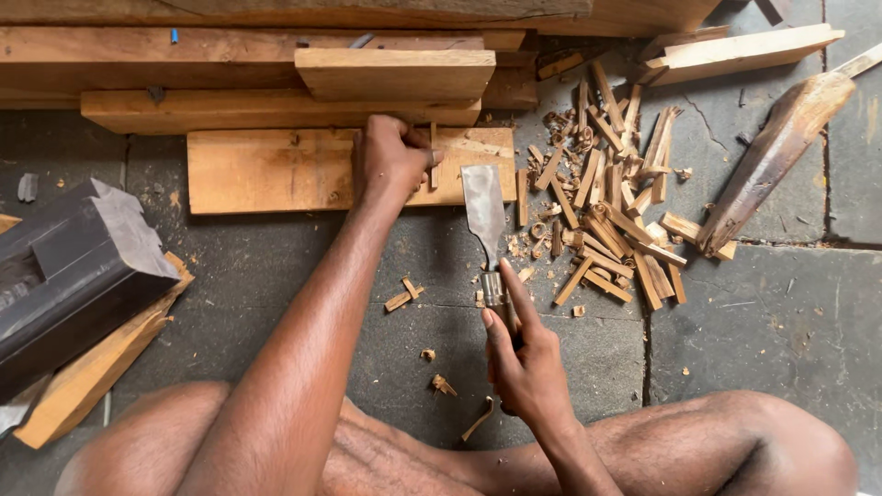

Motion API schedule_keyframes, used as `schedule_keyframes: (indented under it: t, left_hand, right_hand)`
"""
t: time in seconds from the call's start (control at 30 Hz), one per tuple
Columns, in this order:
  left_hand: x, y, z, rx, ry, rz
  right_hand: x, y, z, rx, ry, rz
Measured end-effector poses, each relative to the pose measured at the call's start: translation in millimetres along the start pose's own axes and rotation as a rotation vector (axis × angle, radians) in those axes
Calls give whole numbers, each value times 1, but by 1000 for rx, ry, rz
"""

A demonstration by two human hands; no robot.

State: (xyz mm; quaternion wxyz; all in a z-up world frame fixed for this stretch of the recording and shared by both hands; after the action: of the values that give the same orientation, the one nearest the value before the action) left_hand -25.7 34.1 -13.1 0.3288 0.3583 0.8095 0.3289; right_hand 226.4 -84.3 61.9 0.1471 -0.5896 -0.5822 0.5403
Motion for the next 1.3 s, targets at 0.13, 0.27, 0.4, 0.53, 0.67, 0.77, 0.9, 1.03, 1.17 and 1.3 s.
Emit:
schedule_keyframes:
  t: [0.13, 0.27, 0.4, 0.53, 0.67, 0.77, 0.9, 1.03, 1.17, 1.3]
  left_hand:
    - [-5, 4, -3, 75, 32, -38]
    - [-1, -1, -7, 294, 139, -16]
    - [-4, -7, -5, 359, 370, 105]
    - [-4, -9, -8, 420, 177, 26]
    - [-15, -12, -19, 534, -24, 199]
    - [-33, -21, -14, 610, -112, 181]
    - [-38, -31, -10, 558, 60, 135]
    - [-31, -28, -11, 538, 206, 103]
    - [-26, -28, -5, 532, 263, 92]
    - [-4, -15, 5, 466, 448, -20]
  right_hand:
    - [-1, -3, 5, -54, -41, -64]
    - [-1, 1, 13, -120, -68, -79]
    - [-1, 4, 24, -158, -84, -107]
    - [-1, 5, 34, -195, -59, -89]
    - [-3, 3, 37, -197, -31, -143]
    - [-4, 1, 38, -216, -9, -110]
    - [-5, 0, 43, -181, 27, -170]
    - [10, -6, 50, -159, 36, -248]
    - [12, -14, 53, -177, 9, -78]
    - [44, -41, 57, -118, -2, -10]
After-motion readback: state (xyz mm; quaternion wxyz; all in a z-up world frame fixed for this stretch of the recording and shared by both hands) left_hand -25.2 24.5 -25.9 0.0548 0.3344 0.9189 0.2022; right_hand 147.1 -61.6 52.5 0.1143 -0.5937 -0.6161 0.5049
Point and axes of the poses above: each hand's wrist, its own x-axis towards the middle knuckle, its own z-axis out of the palm, y = z × x, the point moved 1 cm from there along x, towards the middle knuckle, and after that the axes turned 10 degrees about x, right-handed, at the moved point
